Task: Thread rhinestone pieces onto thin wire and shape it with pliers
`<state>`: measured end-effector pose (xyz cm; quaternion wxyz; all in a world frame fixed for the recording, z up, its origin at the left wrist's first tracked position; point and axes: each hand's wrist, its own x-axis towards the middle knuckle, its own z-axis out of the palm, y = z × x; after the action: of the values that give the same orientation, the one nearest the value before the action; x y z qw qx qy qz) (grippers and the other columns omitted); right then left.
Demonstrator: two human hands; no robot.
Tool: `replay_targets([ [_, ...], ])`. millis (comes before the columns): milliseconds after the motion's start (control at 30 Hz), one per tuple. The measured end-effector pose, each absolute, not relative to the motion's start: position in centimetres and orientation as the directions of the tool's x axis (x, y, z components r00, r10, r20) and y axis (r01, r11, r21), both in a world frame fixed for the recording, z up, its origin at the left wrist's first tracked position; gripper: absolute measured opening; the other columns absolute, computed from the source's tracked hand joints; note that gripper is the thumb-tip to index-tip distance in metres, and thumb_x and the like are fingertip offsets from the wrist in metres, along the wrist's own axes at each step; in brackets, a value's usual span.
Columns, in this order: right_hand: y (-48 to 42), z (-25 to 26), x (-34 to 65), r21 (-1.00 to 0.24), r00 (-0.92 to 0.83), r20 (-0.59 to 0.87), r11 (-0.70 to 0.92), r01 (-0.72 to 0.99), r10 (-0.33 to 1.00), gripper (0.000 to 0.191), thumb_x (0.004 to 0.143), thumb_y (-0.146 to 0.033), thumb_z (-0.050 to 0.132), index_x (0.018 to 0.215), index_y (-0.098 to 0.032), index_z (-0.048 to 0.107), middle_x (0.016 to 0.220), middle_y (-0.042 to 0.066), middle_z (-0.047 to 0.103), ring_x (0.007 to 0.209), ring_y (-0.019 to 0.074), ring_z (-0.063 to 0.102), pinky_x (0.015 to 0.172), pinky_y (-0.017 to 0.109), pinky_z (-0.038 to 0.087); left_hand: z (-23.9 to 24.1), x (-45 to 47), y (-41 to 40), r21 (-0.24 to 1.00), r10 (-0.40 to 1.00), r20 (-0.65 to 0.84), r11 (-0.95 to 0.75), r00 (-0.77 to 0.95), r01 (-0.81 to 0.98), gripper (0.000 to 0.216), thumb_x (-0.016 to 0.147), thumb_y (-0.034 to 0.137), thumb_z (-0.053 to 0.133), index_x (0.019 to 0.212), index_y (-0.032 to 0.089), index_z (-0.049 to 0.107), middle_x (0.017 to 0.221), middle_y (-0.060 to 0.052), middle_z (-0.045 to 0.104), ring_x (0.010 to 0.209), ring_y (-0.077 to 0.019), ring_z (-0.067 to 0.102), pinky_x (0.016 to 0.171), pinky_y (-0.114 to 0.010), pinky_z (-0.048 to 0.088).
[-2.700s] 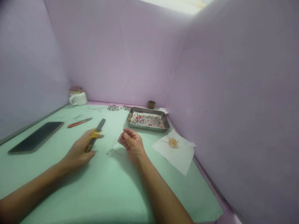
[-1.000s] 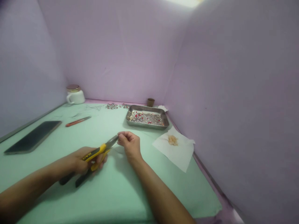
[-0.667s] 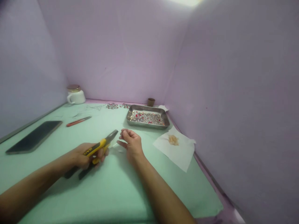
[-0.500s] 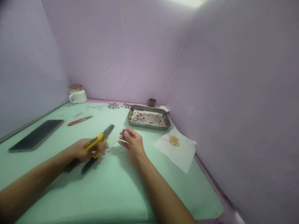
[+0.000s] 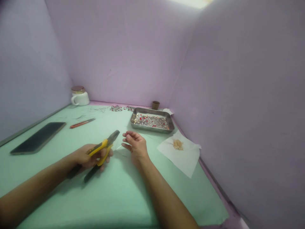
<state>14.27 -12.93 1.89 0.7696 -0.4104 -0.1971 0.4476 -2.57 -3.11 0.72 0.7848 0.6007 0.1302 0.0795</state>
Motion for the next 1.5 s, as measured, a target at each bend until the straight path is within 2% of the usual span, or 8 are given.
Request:
replay_targets([
  [300,-12.8,2.0,14.3,-0.833,0.519,-0.042,0.257,-0.49,0.854,0.023,0.055,-0.024,0.072,0.076,-0.018,0.064,0.077,0.001,0.064,0.06,0.0091,0.055,0.057,0.023,0.05,1.7,-3.2,-3.3,0.988,0.144,-0.103,0.132,0.984,0.084,0.034,0.051,0.006,0.048,0.082,0.016,0.059,0.104,-0.007,0.054,0.074,-0.0207,0.057,0.07,-0.039,0.045],
  [633,-12.8,1.7,14.4,-0.894,0.53,0.029,0.26,-0.366,0.847,0.02,0.058,-0.026,0.069,0.076,-0.019,0.065,0.071,-0.001,0.059,0.061,0.0085,0.051,0.05,0.018,0.045,1.1,-2.9,-3.0,0.986,0.092,-0.155,0.074,0.984,0.149,0.032,0.056,0.014,0.052,0.086,0.017,0.06,0.108,-0.007,0.053,0.08,-0.0216,0.055,0.076,-0.043,0.043],
  [800,-12.9,1.6,14.3,-0.92,0.529,0.04,0.238,-0.313,0.848,0.018,0.058,-0.025,0.068,0.074,-0.019,0.066,0.069,-0.001,0.06,0.06,0.0088,0.05,0.046,0.017,0.042,1.3,-2.9,-3.3,0.988,0.143,-0.138,0.09,0.98,0.126,0.03,0.055,0.015,0.054,0.085,0.017,0.061,0.101,-0.007,0.055,0.08,-0.0222,0.054,0.074,-0.041,0.044],
  [1000,-12.8,1.4,14.2,-0.921,0.539,0.027,0.231,-0.314,0.842,0.018,0.057,-0.025,0.068,0.074,-0.018,0.066,0.064,-0.001,0.059,0.058,0.0087,0.049,0.043,0.017,0.04,1.5,-2.8,-3.4,0.991,0.134,-0.131,0.048,0.982,0.126,0.029,0.055,0.015,0.054,0.084,0.016,0.059,0.1,-0.007,0.055,0.071,-0.0196,0.055,0.066,-0.037,0.045],
  [1167,-12.7,1.5,14.1,-0.919,0.544,0.018,0.228,-0.321,0.839,0.018,0.055,-0.025,0.069,0.072,-0.018,0.067,0.062,-0.001,0.058,0.057,0.0083,0.049,0.042,0.015,0.039,1.8,-2.8,-3.2,0.992,0.112,-0.124,-0.005,0.986,0.125,0.032,0.054,0.008,0.049,0.084,0.017,0.057,0.09,-0.004,0.055,0.066,-0.0172,0.055,0.063,-0.034,0.044],
  [1367,-12.5,0.9,14.3,-0.929,0.553,0.037,0.232,-0.288,0.832,0.019,0.057,-0.026,0.068,0.073,-0.017,0.067,0.059,-0.002,0.057,0.055,0.0082,0.048,0.041,0.015,0.039,1.8,-2.9,-3.4,0.994,0.098,-0.098,-0.031,0.99,0.102,0.035,0.048,0.004,0.043,0.079,0.015,0.055,0.084,-0.003,0.053,0.062,-0.0153,0.052,0.058,-0.031,0.042],
  [1500,-12.5,0.9,13.9,-0.917,0.579,0.01,0.238,-0.319,0.815,0.018,0.056,-0.027,0.068,0.071,-0.017,0.067,0.058,-0.002,0.056,0.053,0.0078,0.046,0.041,0.016,0.042,3.0,-3.0,-4.5,0.993,0.154,-0.115,-0.015,0.981,0.119,0.039,0.041,0.004,0.038,0.076,0.016,0.053,0.082,-0.001,0.051,0.063,-0.0147,0.05,0.058,-0.029,0.04],
])
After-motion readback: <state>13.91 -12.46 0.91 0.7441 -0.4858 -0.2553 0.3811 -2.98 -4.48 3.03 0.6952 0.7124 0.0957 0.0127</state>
